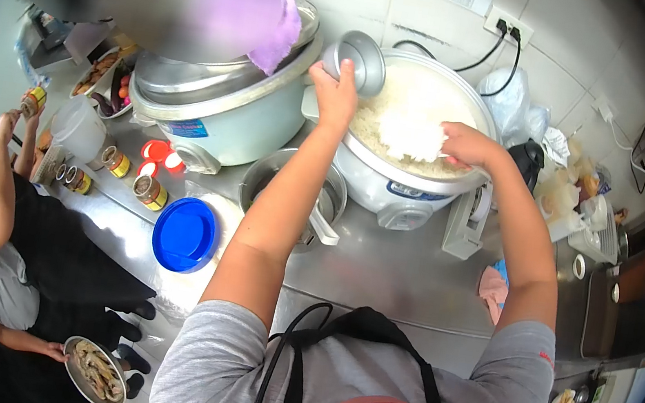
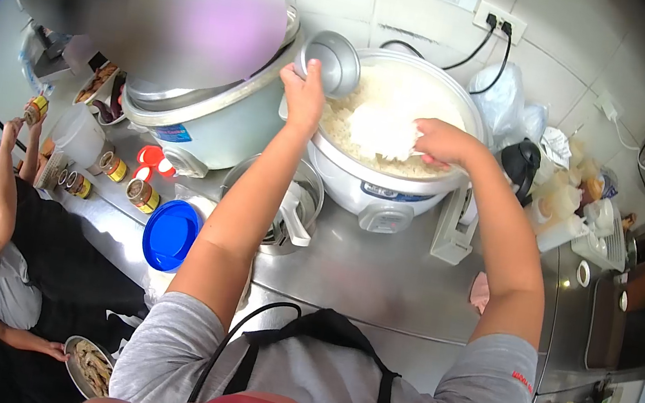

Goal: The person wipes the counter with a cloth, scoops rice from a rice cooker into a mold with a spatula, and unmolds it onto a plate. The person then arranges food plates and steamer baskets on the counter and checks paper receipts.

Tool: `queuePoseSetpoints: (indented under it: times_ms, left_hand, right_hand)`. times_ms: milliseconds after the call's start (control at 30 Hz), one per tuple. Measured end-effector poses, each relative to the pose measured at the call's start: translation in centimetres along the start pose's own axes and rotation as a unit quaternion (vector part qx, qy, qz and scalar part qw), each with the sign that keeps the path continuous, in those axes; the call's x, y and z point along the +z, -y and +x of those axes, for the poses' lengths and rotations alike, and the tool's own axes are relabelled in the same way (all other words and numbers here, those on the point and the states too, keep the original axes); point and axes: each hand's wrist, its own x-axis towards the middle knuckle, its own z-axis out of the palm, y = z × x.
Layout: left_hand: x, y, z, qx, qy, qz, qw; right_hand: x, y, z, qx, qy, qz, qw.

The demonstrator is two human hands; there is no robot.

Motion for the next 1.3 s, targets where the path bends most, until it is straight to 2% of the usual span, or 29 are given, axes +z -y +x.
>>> queuePoseSetpoints:
  times_ms: [100,133,200,233,333,400,433,500,533,567,600,667,767,933,967,1033,1100,1300]
  left_hand:
    - [1.0,0.5,0.2,-0.043,0.033,0.06,0.997]
    - [1.6,1.1,0.2,-0.063,0.049,0.08,0.994]
    - [2.8,1.9,-0.5,-0.251,0.117,-0.079,0.958]
    - [3.2,2.3,-0.6,-0.339,0.149,-0.158,0.916]
    - [3.1,1.8,-0.5,-0.364,0.166,-0.218,0.891]
    - [3.3,2.4,-0.3,-0.35,0.144,-0.209,0.902]
    - [3.3,2.7,-0.2,-0.344,0.13,-0.204,0.907]
    - [4.0,3.3,-0.4,-0.29,0.087,-0.079,0.95]
    - [4.0,3.6,-0.2,-0.26,0.051,-0.011,0.964]
    - [3.5,2.5,-0.3,-0.213,0.051,0.072,0.973]
    - [3.6,2.2,-0.5,-0.177,0.03,0.071,0.981]
    - [3.3,1.6,-0.4,-0.213,0.067,0.042,0.974]
    - [3.2,1.3,-0.6,-0.206,0.069,-0.045,0.975]
    - [3.6,1.3,-0.8,-0.223,0.02,-0.132,0.966]
    - [3.5,1.3,-0.9,-0.231,0.025,-0.141,0.962]
    - [3.3,1.0,-0.8,-0.243,0.04,-0.16,0.956]
    - [3.1,0.7,-0.9,-0.239,0.038,-0.154,0.958]
    - [3.3,1.1,-0.6,-0.233,0.031,-0.098,0.967]
  right_hand:
    - [-1.5,0.5,-0.4,-0.029,-0.091,0.188,0.978]
    - [-1.5,1.1,0.1,-0.043,-0.148,0.192,0.969]
    - [-0.5,2.3,1.8,-0.068,-0.259,0.202,0.942]
    - [0.4,2.9,2.9,-0.058,-0.332,0.075,0.939]
    - [2.0,5.1,3.5,0.014,-0.349,-0.125,0.929]
    - [1.6,4.6,3.8,0.018,-0.408,-0.135,0.903]
    - [0.9,4.3,4.0,0.044,-0.405,-0.151,0.901]
    - [-0.8,2.2,5.6,0.08,-0.382,-0.231,0.891]
    - [-1.5,0.2,7.6,0.08,-0.359,-0.293,0.883]
    - [-1.6,-1.6,9.2,0.05,-0.38,-0.317,0.867]
    - [-1.9,-3.0,11.1,0.05,-0.37,-0.354,0.858]
    - [-1.9,-2.9,12.4,0.048,-0.355,-0.407,0.84]
    - [-2.8,-3.5,14.6,0.028,-0.325,-0.465,0.823]
    - [-0.2,1.3,11.6,0.005,-0.256,-0.467,0.846]
    - [1.1,1.9,11.2,0.017,-0.296,-0.437,0.849]
    - [1.6,0.6,11.7,-0.054,-0.251,-0.473,0.843]
    - [1.9,0.8,11.1,-0.103,-0.219,-0.491,0.837]
    - [3.1,1.1,7.6,-0.155,-0.171,-0.465,0.855]
